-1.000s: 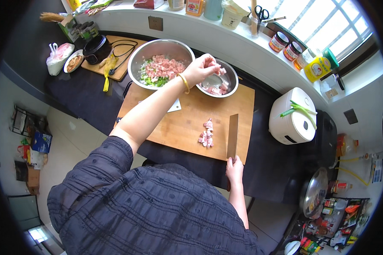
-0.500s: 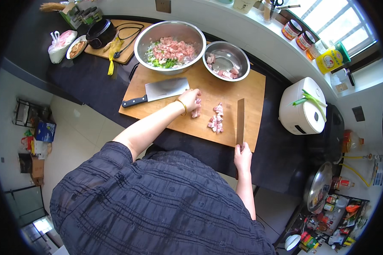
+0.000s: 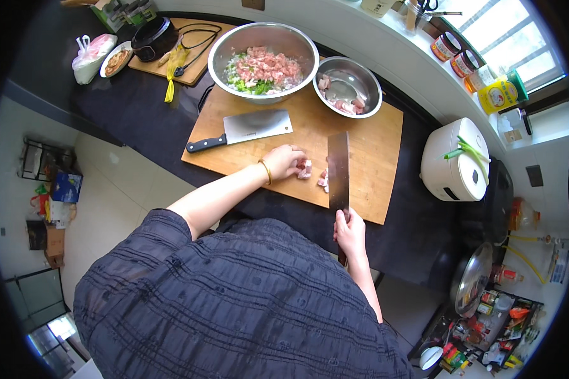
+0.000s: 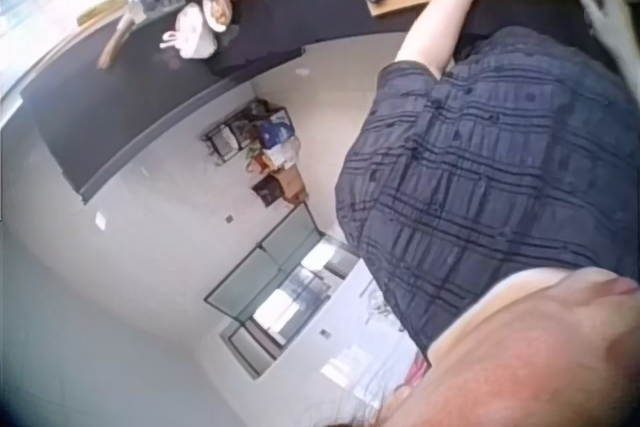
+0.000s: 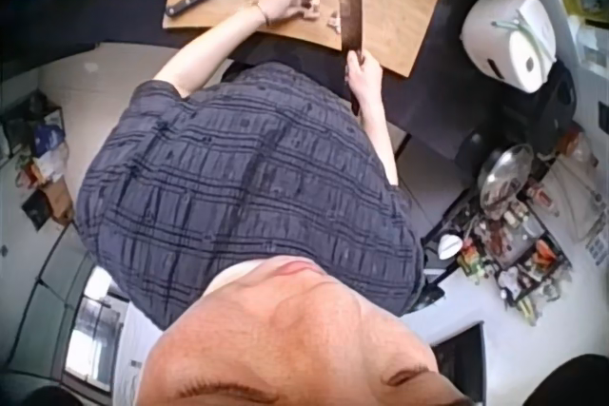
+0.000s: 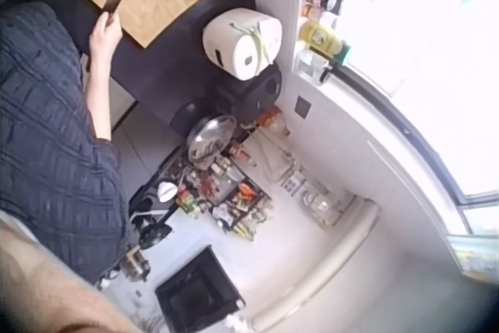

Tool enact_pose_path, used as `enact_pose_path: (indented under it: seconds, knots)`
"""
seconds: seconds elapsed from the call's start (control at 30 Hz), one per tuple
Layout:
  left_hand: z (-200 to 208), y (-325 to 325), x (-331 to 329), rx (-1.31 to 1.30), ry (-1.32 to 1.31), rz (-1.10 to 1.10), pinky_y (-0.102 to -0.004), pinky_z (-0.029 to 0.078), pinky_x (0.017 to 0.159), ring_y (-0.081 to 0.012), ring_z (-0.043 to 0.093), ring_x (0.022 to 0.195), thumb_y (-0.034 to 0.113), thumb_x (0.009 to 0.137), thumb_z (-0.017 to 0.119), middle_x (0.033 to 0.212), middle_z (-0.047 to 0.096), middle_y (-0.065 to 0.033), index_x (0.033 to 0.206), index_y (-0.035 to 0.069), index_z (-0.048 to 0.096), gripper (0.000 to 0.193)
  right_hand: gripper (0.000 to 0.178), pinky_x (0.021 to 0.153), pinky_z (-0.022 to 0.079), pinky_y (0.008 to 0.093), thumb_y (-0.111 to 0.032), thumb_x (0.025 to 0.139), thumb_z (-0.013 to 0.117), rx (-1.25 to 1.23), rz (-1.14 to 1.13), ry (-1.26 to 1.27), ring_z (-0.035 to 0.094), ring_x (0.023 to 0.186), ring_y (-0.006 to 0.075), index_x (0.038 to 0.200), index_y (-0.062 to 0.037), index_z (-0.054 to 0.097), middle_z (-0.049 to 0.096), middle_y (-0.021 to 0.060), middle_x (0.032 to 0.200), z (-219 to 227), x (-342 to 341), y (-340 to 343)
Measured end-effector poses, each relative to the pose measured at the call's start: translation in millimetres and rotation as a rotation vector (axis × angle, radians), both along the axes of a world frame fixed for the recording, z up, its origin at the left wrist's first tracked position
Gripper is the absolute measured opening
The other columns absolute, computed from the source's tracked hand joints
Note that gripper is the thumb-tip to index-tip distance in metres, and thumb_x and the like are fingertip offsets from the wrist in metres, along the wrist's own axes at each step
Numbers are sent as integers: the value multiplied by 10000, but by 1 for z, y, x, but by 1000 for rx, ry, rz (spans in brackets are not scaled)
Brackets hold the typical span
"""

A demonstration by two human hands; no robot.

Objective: The person uses two cleavers to chop a piece of raw meat into small pieces on a wooden cutting board. They then transfer the chopped meat into a large metal bowl containing other ingredients. The person continues to chop additional pieces of meat and adds them to the bowl.

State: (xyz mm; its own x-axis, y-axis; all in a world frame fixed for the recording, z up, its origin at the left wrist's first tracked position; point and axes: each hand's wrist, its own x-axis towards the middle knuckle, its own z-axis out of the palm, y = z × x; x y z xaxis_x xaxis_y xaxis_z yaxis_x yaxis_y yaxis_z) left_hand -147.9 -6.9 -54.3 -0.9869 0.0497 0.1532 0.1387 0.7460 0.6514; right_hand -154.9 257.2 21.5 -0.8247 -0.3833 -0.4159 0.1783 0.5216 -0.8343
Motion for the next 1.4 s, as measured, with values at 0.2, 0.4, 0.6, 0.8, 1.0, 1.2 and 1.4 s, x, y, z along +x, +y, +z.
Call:
enact_pose_path:
  seconds: [0.2, 0.4, 0.6, 0.8, 1.0, 1.2, 1.4]
  knots:
    - [-7, 8, 10, 14, -9, 228, -372, 461, 713, -298, 543, 843, 141, 664, 634, 819, 553, -102, 893, 87, 573, 243, 214, 426, 414, 265, -183, 868, 501, 116, 92, -19, 492, 418, 107, 773, 7, 522, 498, 39, 508, 6, 7, -12]
    - [-2, 3, 34, 11, -2, 350, -379, 452, 658, -288, 539, 765, 95, 650, 611, 756, 533, -109, 717, 57, 548, 100, 221, 482, 448, 310, -195, 867, 497, 170, 172, -45, 544, 463, 178, 818, 18, 529, 531, 99, 555, 26, 21, -35]
    - [-2, -2, 49, 57, 145, 423, -386, 447, 650, -299, 538, 735, 91, 662, 609, 739, 530, -127, 765, 57, 534, 132, 227, 605, 449, 379, -187, 841, 506, 218, 291, 81, 577, 648, 361, 779, 31, 502, 550, 213, 661, 5, 28, -43]
    - [-9, -2, 52, -47, 35, 372, -386, 456, 652, -296, 544, 731, 136, 663, 629, 735, 536, -112, 771, 56, 553, 155, 198, 628, 456, 429, -164, 841, 493, 272, 352, 171, 578, 715, 404, 795, 28, 484, 561, 254, 702, -12, 37, -50]
    - [-20, -7, 58, -8, 114, 217, -372, 463, 639, -276, 550, 701, 142, 649, 647, 711, 537, -86, 734, 76, 588, 123, 199, 663, 462, 470, -161, 836, 469, 362, 402, 413, 573, 716, 425, 798, 32, 499, 568, 279, 703, -23, 29, -89]
    - [-14, -37, 71, 107, -18, 4, -343, 464, 635, -262, 550, 695, 92, 618, 631, 692, 542, -78, 698, 80, 591, 91, 233, 684, 462, 467, -180, 839, 461, 398, 401, 423, 583, 712, 414, 807, 44, 515, 575, 270, 688, -22, 24, -105]
    - [36, -60, 69, 532, -198, 135, -184, 394, 516, -23, 486, 583, 47, 727, 653, 633, 551, 2, 717, 0, 596, 74, 229, 700, 460, 459, -187, 835, 469, 385, 381, 331, 580, 746, 406, 807, 31, 531, 580, 261, 730, -23, 21, -78]
